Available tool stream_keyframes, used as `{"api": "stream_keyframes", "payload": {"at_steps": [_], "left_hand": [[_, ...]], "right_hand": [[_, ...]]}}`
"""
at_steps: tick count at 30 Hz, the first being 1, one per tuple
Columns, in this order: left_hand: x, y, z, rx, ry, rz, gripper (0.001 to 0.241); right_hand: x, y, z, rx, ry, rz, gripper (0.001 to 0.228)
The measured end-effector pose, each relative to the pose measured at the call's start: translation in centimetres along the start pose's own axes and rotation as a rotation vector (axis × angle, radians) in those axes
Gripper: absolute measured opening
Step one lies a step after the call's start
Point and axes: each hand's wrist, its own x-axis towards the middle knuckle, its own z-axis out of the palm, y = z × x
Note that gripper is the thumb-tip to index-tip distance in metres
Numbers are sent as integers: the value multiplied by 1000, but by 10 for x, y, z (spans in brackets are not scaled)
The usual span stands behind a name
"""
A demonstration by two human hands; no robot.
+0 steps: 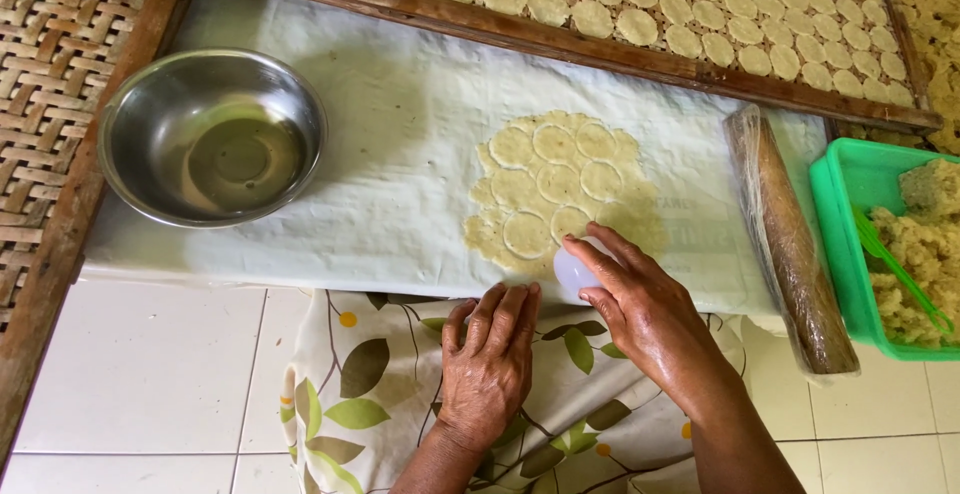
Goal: Cutting circular dough pieces using a mold and placing them on a drying tray.
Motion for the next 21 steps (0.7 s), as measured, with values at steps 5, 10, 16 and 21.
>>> {"api": "stream_keyframes", "payload": {"at_steps": [5,10,16,21], "left_hand": [[1,0,-1,-12,14,1,56],[1,1,-1,-15,17,-8,55],[3,0,-1,-11,20,-6,52],[1,1,0,-12,15,-14,54]], "right_hand": [[2,-3,2,3,20,-20,65],[2,-4,4,-35,28,-33,63],[5,-7,4,-64,6,-30,63],[5,-11,3,1,-10,44,64]]}}
